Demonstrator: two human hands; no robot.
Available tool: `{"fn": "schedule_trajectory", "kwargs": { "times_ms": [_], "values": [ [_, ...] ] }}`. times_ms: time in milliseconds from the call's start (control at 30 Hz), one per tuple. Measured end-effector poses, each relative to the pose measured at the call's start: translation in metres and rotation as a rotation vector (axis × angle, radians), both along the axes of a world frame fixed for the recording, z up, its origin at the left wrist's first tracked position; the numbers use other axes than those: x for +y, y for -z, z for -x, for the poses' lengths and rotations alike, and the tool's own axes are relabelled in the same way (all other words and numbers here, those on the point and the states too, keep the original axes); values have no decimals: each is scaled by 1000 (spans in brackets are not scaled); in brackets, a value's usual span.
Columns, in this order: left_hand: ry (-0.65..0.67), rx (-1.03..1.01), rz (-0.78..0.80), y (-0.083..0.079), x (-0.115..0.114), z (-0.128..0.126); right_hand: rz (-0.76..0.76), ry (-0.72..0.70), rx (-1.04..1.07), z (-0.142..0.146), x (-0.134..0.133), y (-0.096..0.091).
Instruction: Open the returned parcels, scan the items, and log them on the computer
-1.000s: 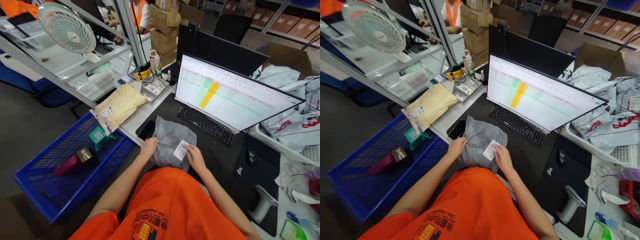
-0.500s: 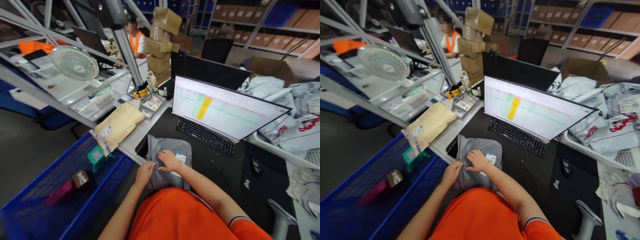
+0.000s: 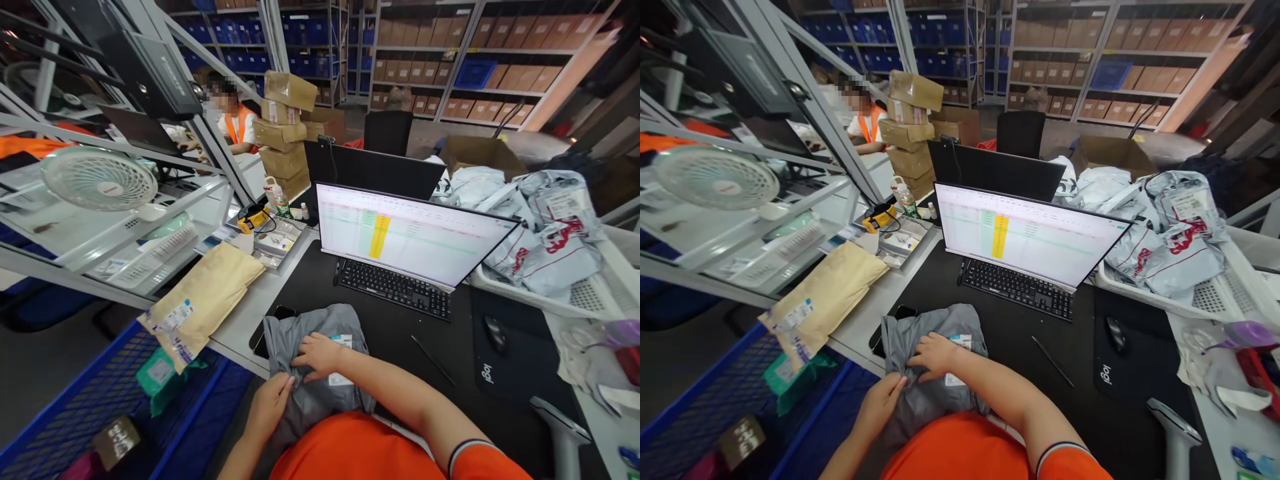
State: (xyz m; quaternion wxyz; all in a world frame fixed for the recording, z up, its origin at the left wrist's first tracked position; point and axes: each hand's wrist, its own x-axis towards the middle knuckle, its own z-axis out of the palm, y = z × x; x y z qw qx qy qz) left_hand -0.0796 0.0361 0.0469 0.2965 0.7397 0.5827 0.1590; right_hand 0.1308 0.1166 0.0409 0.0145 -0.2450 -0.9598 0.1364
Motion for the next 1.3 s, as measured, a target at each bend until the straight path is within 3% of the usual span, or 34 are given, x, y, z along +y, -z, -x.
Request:
{"fn": "schedule_trajectory", "kwargs": {
  "times_ms": [167, 300, 433, 500, 600, 700, 800, 900, 1033, 1200, 1300],
  "values": [
    [22, 8, 9, -10, -10, 4, -2, -64, 16, -8, -7, -7],
    [127, 76, 74, -16, -26, 14, 24, -156, 60, -27, -37, -15],
    [101, 86, 91, -22, -23, 16, 103, -24, 54, -38, -68, -14],
    [67, 94, 15, -32, -12, 9, 162, 40, 12, -38, -76, -10],
    [122, 229, -30, -51, 4, -12, 219, 40, -53, -35, -79, -6],
    [59, 533, 142, -62, 9, -35, 240, 29, -109, -32, -80, -7],
    [21, 713, 322, -54, 5, -53, 255, 25, -145, -28, -82, -11],
    [56, 745, 313, -39, 0, -64, 299, 45, -217, -22, -80, -16],
    [13, 730, 205, -39, 3, -62, 303, 136, -280, -19, -72, -36],
    [-93, 615, 99, -65, 19, -36, 178, 212, -174, -32, -66, -82],
    [-139, 548, 41, -73, 29, -25, 106, 279, -133, -46, -71, -100]
  ]
}}
